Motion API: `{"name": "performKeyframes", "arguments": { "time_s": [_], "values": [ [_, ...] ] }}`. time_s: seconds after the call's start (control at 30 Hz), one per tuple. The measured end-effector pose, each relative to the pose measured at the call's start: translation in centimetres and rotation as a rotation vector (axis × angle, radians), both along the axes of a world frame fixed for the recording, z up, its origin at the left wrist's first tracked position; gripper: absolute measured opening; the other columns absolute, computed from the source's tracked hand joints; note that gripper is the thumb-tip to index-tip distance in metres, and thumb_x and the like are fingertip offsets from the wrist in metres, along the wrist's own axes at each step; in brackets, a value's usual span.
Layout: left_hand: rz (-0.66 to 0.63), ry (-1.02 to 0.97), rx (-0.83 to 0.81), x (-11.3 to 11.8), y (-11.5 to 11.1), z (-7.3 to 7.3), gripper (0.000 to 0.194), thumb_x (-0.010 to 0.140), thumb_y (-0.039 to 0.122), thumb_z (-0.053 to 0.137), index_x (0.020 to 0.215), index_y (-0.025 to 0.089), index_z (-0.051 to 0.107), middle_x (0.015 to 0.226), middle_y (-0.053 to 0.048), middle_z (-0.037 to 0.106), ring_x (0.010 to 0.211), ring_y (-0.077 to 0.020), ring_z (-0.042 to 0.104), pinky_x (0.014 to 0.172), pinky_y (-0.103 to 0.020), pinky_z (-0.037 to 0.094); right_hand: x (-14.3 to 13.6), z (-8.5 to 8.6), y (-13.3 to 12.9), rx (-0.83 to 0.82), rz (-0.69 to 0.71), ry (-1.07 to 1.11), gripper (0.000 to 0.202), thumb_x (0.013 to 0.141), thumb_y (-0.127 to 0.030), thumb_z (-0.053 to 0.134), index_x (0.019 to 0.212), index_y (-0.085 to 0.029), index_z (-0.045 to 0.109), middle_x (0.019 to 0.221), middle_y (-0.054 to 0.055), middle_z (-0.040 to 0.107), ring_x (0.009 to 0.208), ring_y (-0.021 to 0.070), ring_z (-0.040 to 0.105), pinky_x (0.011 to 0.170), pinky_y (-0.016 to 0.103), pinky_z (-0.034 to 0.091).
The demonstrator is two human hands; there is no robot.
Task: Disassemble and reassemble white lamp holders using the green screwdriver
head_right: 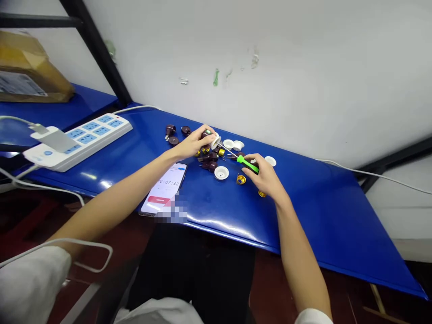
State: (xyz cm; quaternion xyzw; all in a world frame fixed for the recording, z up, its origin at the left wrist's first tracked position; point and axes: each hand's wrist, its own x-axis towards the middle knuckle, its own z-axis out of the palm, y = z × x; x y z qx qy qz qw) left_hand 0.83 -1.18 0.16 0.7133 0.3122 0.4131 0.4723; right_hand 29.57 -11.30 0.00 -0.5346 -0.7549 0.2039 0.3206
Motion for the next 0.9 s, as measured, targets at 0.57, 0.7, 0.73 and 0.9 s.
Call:
{"name": "performKeyframes", "arguments": {
  "time_s": [0.57, 0.7, 0.73, 0.9],
  "values": [
    [0.013, 0.019, 0.061, -0.2, -1.0, 0.6, 0.024, 0.102, 0.043, 0.063, 0.103, 0.020, 0.056, 0.085, 0.000, 0.060, 0.076, -0.0134, 0.054, 0.077, -0.030, 0.044, 0.1, -0.6, 0.1, 0.033, -0.032, -0.028, 0.050, 0.103, -0.059, 0.050, 0.130, -0.023, 0.071, 0.119, 0.014, 0.078, 0.108, 0.0327, 0.075, 0.095, 0.051, 0.060],
    [0.011, 0.058, 0.085, 0.0, -0.9, 0.5, 0.024, 0.103, 0.043, 0.061, 0.105, 0.019, 0.057, 0.086, -0.002, 0.063, 0.079, -0.0140, 0.058, 0.076, -0.029, 0.044, 0.1, -0.5, 0.1, 0.082, 0.002, -0.034, 0.045, 0.093, -0.056, 0.068, 0.123, -0.024, 0.072, 0.118, 0.013, 0.077, 0.108, 0.0340, 0.074, 0.095, 0.051, 0.060],
    [0.014, 0.075, 0.086, 0.0, -1.0, 0.5, 0.025, 0.103, 0.044, 0.061, 0.105, 0.019, 0.057, 0.087, -0.002, 0.064, 0.079, -0.0139, 0.058, 0.076, -0.029, 0.044, 0.2, -0.4, 0.1, 0.092, 0.003, -0.040, 0.045, 0.091, -0.056, 0.071, 0.122, -0.024, 0.072, 0.119, 0.013, 0.077, 0.109, 0.0341, 0.073, 0.096, 0.051, 0.059],
    [0.049, 0.139, 0.090, -0.2, -1.0, 0.4, 0.029, 0.103, 0.049, 0.062, 0.107, 0.020, 0.059, 0.088, -0.001, 0.064, 0.076, -0.0131, 0.055, 0.074, -0.028, 0.043, 0.3, -0.5, 0.2, 0.001, -0.028, -0.063, 0.049, 0.104, -0.056, 0.045, 0.126, -0.022, 0.073, 0.109, 0.013, 0.078, 0.102, 0.0325, 0.074, 0.090, 0.051, 0.059]
  ]
}}
